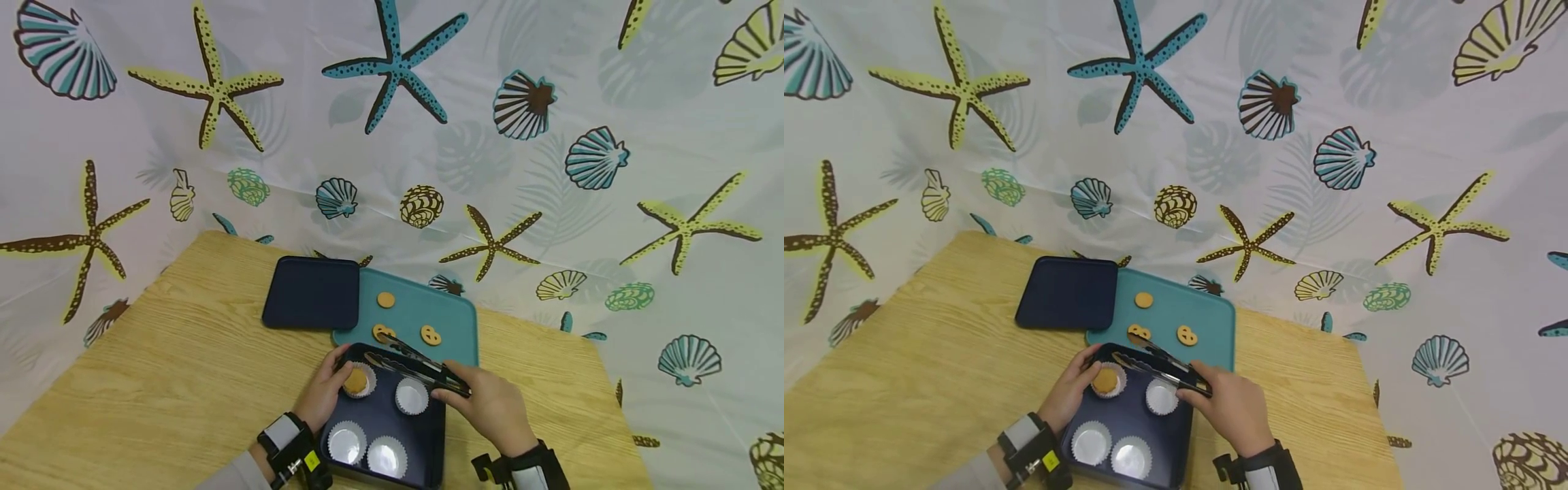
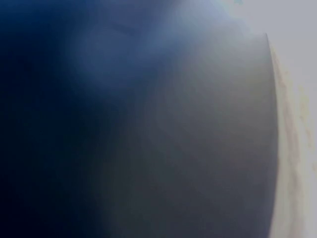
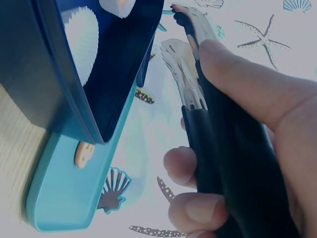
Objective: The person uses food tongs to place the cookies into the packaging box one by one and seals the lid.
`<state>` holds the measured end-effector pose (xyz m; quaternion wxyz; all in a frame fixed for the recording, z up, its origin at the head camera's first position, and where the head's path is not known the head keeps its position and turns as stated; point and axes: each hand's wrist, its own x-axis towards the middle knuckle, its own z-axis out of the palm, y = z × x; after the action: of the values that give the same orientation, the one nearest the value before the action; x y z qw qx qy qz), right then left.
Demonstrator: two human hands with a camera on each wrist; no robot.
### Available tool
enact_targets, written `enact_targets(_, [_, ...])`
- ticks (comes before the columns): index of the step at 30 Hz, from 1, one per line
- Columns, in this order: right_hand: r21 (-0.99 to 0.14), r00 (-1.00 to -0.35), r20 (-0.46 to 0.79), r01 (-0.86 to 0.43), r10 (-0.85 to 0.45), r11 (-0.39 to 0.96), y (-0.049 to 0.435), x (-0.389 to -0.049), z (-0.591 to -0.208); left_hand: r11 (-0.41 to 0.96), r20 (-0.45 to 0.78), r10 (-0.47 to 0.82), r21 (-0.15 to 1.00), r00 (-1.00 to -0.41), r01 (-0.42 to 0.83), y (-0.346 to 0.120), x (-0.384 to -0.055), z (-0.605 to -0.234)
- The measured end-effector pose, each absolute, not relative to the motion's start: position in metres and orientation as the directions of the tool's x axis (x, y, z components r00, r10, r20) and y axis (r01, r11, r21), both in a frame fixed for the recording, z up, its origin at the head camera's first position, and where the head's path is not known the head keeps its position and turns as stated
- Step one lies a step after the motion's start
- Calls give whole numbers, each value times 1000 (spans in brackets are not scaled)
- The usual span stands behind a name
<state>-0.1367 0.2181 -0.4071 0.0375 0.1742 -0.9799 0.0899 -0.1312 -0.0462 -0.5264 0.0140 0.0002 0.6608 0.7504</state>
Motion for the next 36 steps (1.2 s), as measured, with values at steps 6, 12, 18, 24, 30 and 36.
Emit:
enact_targets(6, [-185,-951,84,-308,-298,933,219,-161,-410,-124,-6,7,992,-1000,-7,-47,-133,-526])
enact_targets(12, [-159,-954,70,-298,-291,941,217,-188,-414,-140,-8,18,990,-1000,-10,-48,-133,-528])
enact_targets(18, [-137,-963,25,-268,-267,954,212,-215,-413,-134,-14,10,991,-1000,-15,-48,-133,-529])
enact_targets(24, [-89,-972,-57,-223,-228,971,210,-231,-415,-123,-42,16,991,-999,-43,-46,-130,-530])
enact_targets(30, [-71,-973,-109,-196,-203,978,205,-241,-417,-117,-40,27,992,-999,-43,-46,-127,-530])
enact_targets(36, [-71,-974,-107,-192,-199,979,191,-253,-412,-115,-29,14,993,-999,-31,-47,-129,-528])
